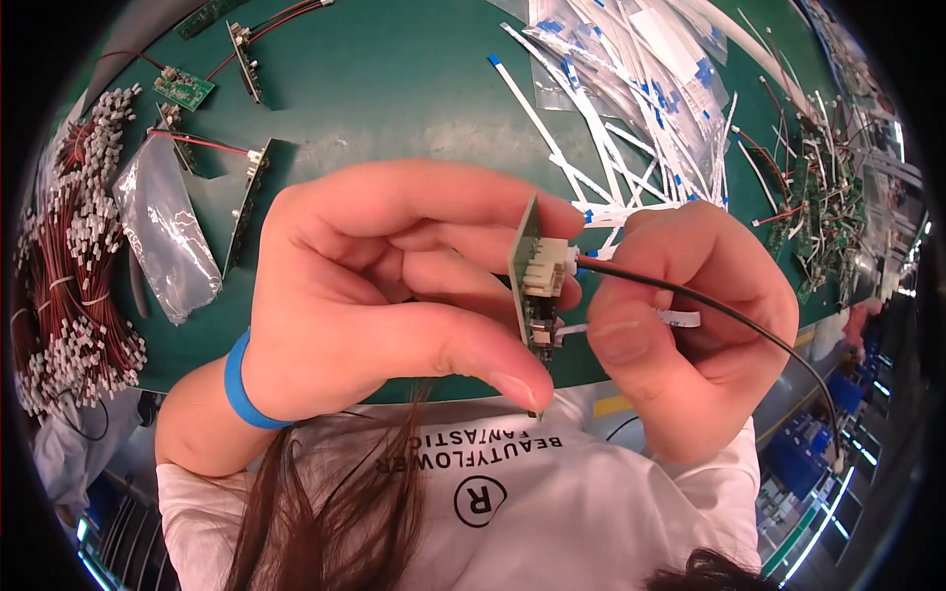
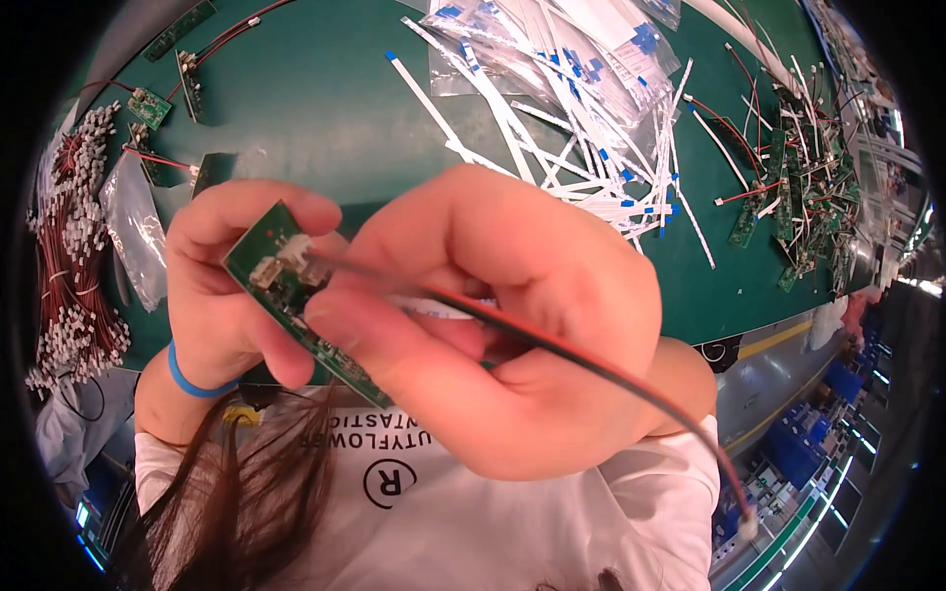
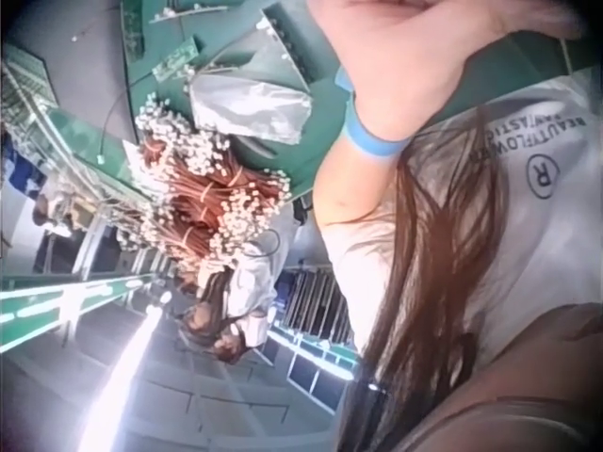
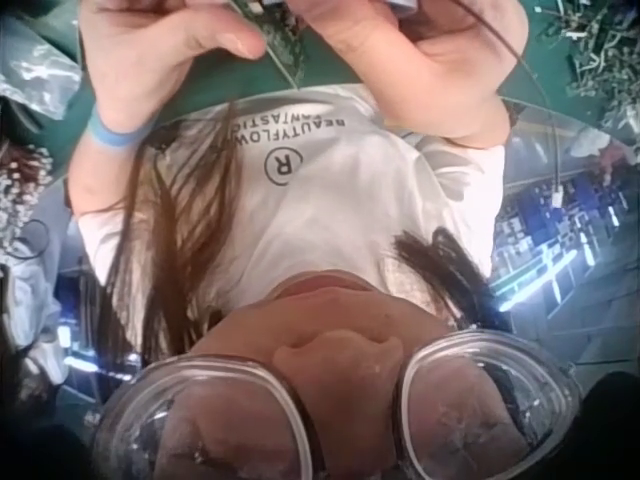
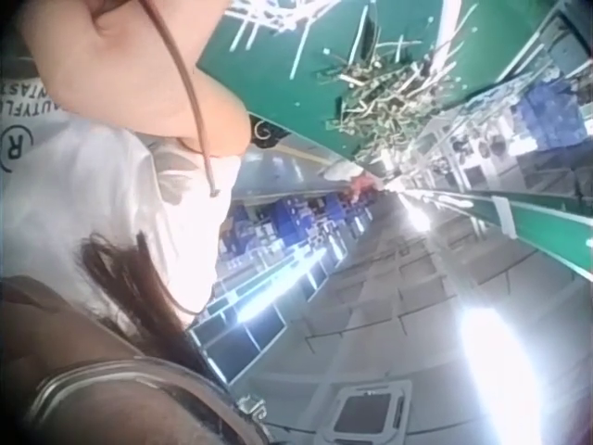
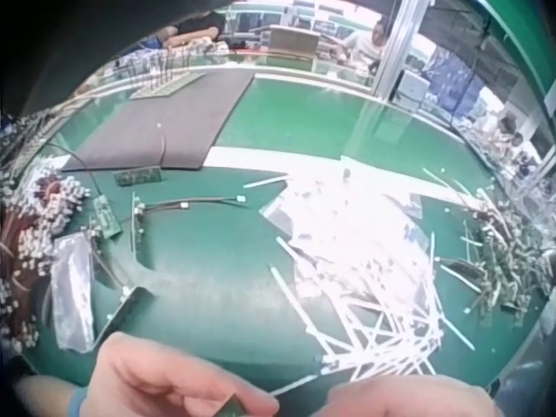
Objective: The person repeatedly plugs ribbon cables into connectors on circuit boards by hand and sets the assembled boards on the table.
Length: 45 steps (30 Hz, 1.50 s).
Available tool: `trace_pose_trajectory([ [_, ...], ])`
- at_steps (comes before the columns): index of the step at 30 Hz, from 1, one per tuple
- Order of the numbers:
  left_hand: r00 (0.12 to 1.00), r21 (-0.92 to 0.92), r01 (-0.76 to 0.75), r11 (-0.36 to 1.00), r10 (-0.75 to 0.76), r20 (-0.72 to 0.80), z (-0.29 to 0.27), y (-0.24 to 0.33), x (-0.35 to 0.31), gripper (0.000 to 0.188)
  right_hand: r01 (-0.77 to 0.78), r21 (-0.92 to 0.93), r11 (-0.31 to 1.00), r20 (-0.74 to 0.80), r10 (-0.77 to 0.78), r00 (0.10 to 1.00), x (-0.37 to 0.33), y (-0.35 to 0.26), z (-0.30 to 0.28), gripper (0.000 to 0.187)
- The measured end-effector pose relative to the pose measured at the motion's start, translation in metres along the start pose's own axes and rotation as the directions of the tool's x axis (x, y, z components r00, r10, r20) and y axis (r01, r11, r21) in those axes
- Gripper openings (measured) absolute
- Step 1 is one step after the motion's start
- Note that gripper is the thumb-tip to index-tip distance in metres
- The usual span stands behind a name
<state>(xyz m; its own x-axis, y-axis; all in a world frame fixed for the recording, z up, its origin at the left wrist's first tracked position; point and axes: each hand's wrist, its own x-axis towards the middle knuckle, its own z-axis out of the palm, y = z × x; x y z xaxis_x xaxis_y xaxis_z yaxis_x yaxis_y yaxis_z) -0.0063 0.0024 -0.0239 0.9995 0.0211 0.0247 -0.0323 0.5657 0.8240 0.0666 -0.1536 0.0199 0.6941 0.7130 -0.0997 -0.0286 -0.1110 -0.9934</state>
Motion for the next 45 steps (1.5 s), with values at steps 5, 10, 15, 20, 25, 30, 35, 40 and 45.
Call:
trace_pose_trajectory([
  [5,1.0,0.001,0.012,1.0,-0.012,-0.008,0.001,0.002,0.0,0.057,-0.063,0.007,0.998,-0.089,0.064,0.994,0.001,-0.006,0.009,0.022],
  [10,1.0,0.009,0.019,1.0,-0.019,0.006,0.002,0.001,0.001,0.058,-0.102,-0.091,0.991,-0.028,0.1,0.995,-0.001,-0.008,-0.001,0.021],
  [15,1.0,0.056,-0.01,0.998,0.009,0.018,0.0,0.0,0.0,0.059,-0.118,-0.08,0.99,-0.01,0.118,0.993,0.0,-0.006,0.0,0.021],
  [20,1.0,0.112,-0.001,0.994,0.001,-0.001,-0.001,0.003,-0.002,0.058,-0.118,0.084,0.989,0.056,0.114,0.992,0.004,0.0,-0.002,0.019],
  [25,1.0,0.114,-0.015,0.993,0.016,-0.001,-0.001,0.001,-0.002,0.059,-0.264,0.183,0.947,0.036,0.262,0.965,0.004,-0.003,-0.002,0.018],
  [30,1.0,0.121,-0.027,0.992,0.029,-0.01,-0.002,0.0,-0.003,0.059,-0.098,-0.007,0.995,0.029,0.098,0.995,0.004,-0.001,0.0,0.014],
  [35,1.0,0.085,-0.011,0.996,0.012,-0.016,0.001,0.002,-0.002,0.057,-0.142,0.043,0.989,0.016,0.142,0.99,0.001,-0.004,-0.001,0.016],
  [40,1.0,0.162,-0.003,0.987,0.007,-0.019,0.0,0.002,-0.003,0.058,-0.006,-0.164,0.986,0.047,0.013,0.999,0.0,0.005,0.0,0.019],
  [45,1.0,0.146,0.018,0.989,-0.014,-0.024,0.002,0.005,-0.003,0.058,-0.046,0.041,0.998,-0.09,0.049,0.995,-0.001,0.003,0.009,0.021],
])
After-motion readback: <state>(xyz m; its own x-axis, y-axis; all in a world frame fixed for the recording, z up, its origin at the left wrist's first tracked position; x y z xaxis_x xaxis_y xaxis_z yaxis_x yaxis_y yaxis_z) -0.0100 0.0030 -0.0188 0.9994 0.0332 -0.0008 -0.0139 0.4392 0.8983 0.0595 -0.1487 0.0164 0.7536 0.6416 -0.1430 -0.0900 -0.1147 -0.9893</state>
